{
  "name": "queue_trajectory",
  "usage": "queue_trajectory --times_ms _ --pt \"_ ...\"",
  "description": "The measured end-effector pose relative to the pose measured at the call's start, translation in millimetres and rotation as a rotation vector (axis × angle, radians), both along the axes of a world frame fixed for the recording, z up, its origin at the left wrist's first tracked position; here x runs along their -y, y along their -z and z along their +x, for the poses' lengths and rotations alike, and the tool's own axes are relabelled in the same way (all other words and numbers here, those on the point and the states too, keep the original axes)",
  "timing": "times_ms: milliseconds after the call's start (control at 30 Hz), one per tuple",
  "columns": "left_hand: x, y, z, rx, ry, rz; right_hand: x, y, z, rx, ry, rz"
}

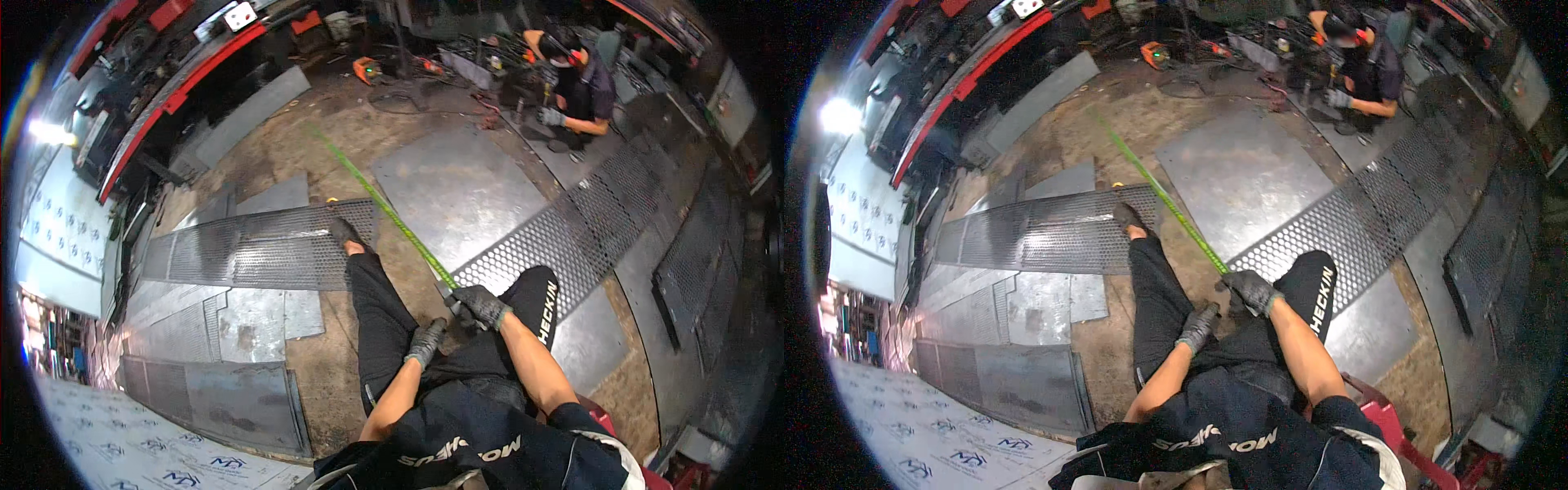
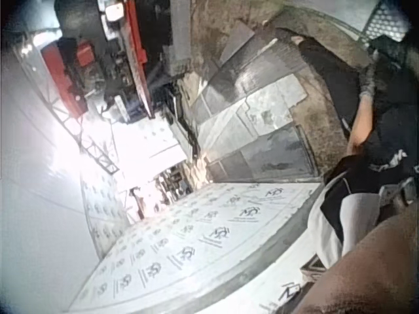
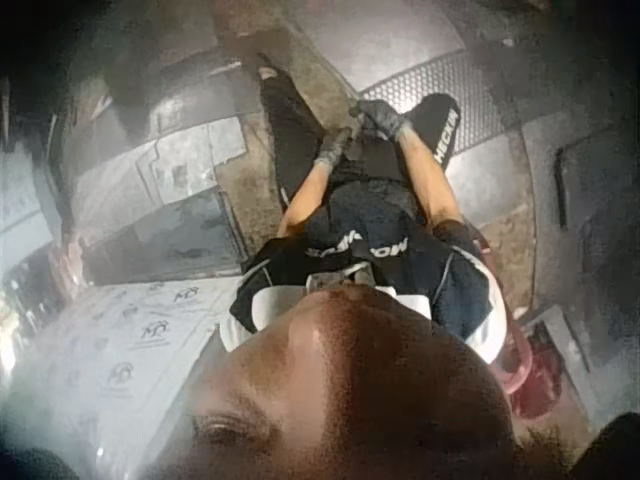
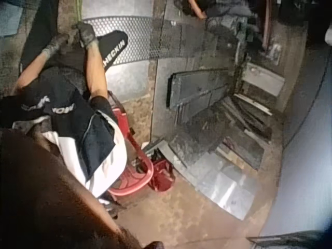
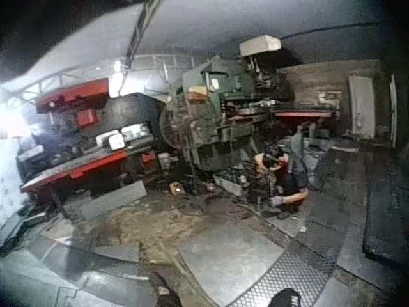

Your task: Measure the dimensions of a perforated metal plate using a measuring tape.

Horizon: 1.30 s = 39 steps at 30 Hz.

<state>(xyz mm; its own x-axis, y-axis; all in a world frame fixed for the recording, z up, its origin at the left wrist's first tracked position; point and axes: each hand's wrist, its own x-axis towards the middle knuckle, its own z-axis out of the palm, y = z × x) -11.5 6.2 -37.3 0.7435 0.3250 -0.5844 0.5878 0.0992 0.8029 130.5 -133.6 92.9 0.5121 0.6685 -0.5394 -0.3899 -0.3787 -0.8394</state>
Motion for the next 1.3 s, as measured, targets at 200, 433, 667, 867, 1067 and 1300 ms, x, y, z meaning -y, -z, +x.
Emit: queue_trajectory --times_ms 200,433,667,867,1067,1300 --pt "14 -7 9 0.032 0.058 0.075 12 40 10 0.089 0.055 -0.289" --pt "-1 31 2 -0.066 0.105 0.095 -1 58 8 0.533 -0.247 -0.158" --pt "5 -30 4 -0.001 0.109 0.071 -4 -9 -4 0.211 0.091 -0.045" --pt "6 -42 10 -0.004 0.223 0.082 -1 26 6 0.024 0.244 -0.06" --pt "6 -11 8 0.015 0.157 -0.016 -7 19 3 -0.039 0.303 -0.138" --pt "3 -17 10 -0.063 0.176 0.011 -6 28 6 0.205 0.279 -0.037"
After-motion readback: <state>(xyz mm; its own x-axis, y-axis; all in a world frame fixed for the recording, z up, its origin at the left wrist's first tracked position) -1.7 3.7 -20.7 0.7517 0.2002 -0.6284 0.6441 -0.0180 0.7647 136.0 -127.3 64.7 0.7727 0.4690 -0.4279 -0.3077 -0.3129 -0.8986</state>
